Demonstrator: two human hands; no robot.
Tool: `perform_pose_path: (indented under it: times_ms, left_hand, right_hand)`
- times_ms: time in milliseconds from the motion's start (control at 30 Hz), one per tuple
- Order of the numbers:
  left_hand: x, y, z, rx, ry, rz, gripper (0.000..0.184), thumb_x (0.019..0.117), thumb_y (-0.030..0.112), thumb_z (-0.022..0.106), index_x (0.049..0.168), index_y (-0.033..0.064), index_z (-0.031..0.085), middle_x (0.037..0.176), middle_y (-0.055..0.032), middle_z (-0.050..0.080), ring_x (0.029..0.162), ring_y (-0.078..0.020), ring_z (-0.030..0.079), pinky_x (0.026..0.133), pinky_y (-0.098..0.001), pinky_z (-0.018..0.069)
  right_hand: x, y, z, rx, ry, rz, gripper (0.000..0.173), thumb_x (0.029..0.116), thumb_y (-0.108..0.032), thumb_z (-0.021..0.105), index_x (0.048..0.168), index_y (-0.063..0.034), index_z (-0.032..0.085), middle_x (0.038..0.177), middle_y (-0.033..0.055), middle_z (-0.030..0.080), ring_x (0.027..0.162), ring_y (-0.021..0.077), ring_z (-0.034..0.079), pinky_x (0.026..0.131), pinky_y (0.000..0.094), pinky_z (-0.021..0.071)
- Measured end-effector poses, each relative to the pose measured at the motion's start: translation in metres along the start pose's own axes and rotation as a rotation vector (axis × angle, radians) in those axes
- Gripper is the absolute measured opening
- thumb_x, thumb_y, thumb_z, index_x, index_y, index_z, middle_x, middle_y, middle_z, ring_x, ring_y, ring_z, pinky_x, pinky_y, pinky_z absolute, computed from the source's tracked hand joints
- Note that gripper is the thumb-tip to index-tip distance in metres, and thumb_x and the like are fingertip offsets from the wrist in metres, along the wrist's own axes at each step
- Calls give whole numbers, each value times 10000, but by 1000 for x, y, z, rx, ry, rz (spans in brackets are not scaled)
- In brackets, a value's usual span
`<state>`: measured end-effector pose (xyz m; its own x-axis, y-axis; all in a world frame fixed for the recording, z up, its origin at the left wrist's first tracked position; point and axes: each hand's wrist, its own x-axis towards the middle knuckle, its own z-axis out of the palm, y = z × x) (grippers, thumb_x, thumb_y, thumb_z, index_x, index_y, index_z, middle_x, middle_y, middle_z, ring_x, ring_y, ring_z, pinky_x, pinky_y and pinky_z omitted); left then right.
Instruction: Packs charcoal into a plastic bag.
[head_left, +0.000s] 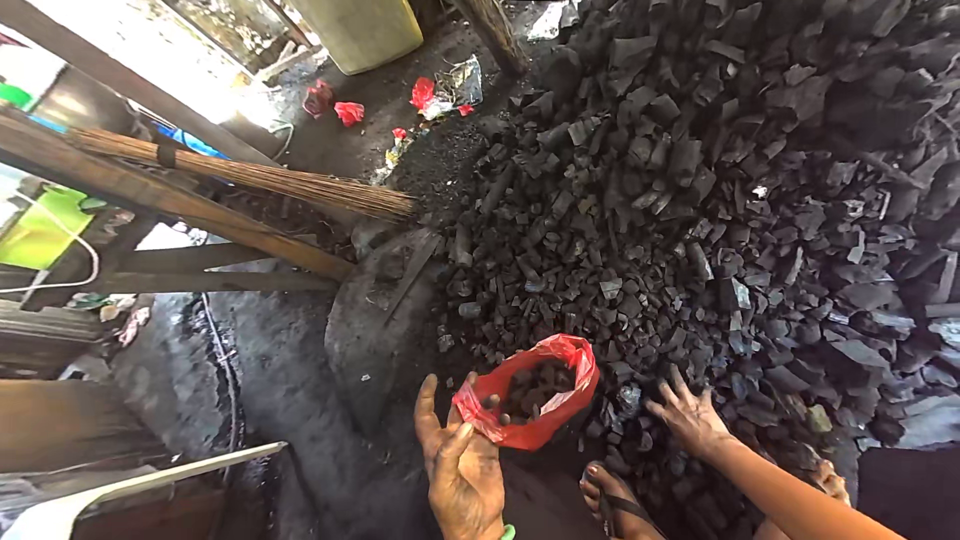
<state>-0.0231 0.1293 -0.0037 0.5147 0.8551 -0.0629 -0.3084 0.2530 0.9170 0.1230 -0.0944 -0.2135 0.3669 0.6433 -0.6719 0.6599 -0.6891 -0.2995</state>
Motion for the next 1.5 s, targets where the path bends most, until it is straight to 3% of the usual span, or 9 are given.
perform_pose_path:
  times_ms: [200, 333, 667, 800, 867, 1033, 1200, 1333, 1500]
  left_hand:
    - [-4, 0, 3, 30, -15, -11, 780, 818, 150, 617, 1508, 174, 254, 1220, -94, 678, 931, -226, 741, 668, -347, 629]
    - [-7, 3, 3, 38, -27, -12, 778, 833, 187, 641, 1508, 165, 254, 1225, -94, 681, 923, -222, 740, 660, -339, 625]
    - [-18, -5, 18, 35, -80, -99, 933, 766, 262, 760, 1531, 181, 232, 1265, -106, 657, 920, -222, 735, 672, -350, 624]
    - [-28, -8, 23, -3, -148, -143, 1033, 680, 332, 876, 1515, 174, 288, 1263, -131, 662, 895, -233, 738, 689, -356, 629]
    - [-35, -13, 31, 3, -204, -174, 1031, 670, 354, 888, 1507, 173, 314, 1247, -108, 667, 900, -212, 735, 716, -346, 632]
    - [-51, -18, 53, -21, -401, -228, 940, 709, 334, 857, 1493, 178, 362, 1218, -76, 680, 898, -191, 730, 718, -327, 626]
    - [-57, -21, 64, -34, -441, -293, 875, 728, 288, 808, 1494, 198, 396, 1252, -111, 668, 896, -187, 719, 704, -309, 608]
    - [-58, -41, 59, 83, -391, -378, 817, 759, 199, 679, 1514, 162, 369, 1254, -112, 648, 959, -165, 693, 732, -308, 590]
    - [-63, -54, 43, 117, -372, -430, 714, 798, 113, 590, 1484, 87, 390, 1224, -142, 642, 829, -164, 680, 663, -288, 572]
  right_hand:
    - [18, 2, -19, 0, -11, 67, 681, 871, -17, 729, 1486, -238, 535, 1647, 228, 273, 1508, 577, 114, 1001, 861, 278]
    - [14, 1, -8, 63, 24, 123, 768, 896, 19, 681, 1553, -298, 441, 1707, 196, 114, 1520, 578, 47, 1002, 892, 212]
    - [8, 43, -11, 210, 10, 22, 558, 883, -161, 760, 1418, -200, 609, 1564, 241, 402, 1414, 538, 363, 1008, 698, 451]
    - [2, 57, -48, 650, 116, -49, 449, 866, -78, 789, 1293, -36, 657, 1339, 236, 602, 1232, 390, 586, 1059, 561, 454]
    - [-16, 61, -69, 1085, 223, -127, 349, 861, 40, 735, 1195, 17, 637, 1079, 161, 667, 955, 240, 650, 871, 414, 544]
    - [-65, 47, -123, 1713, 258, -624, 363, 749, -164, 791, 1085, -226, 668, 943, 5, 722, 713, 74, 680, 622, 242, 587]
    - [-77, -19, -135, 1142, 262, -676, 377, 750, -86, 789, 1111, -119, 683, 1063, 45, 703, 910, 150, 681, 776, 338, 588]
    - [-47, -40, -90, 190, 168, -349, 562, 901, -208, 765, 1433, -202, 584, 1515, 224, 463, 1391, 509, 403, 1033, 731, 390]
    - [-55, -13, -80, 197, 133, -403, 452, 967, -149, 674, 1413, -179, 608, 1530, 207, 476, 1356, 444, 502, 1086, 636, 419]
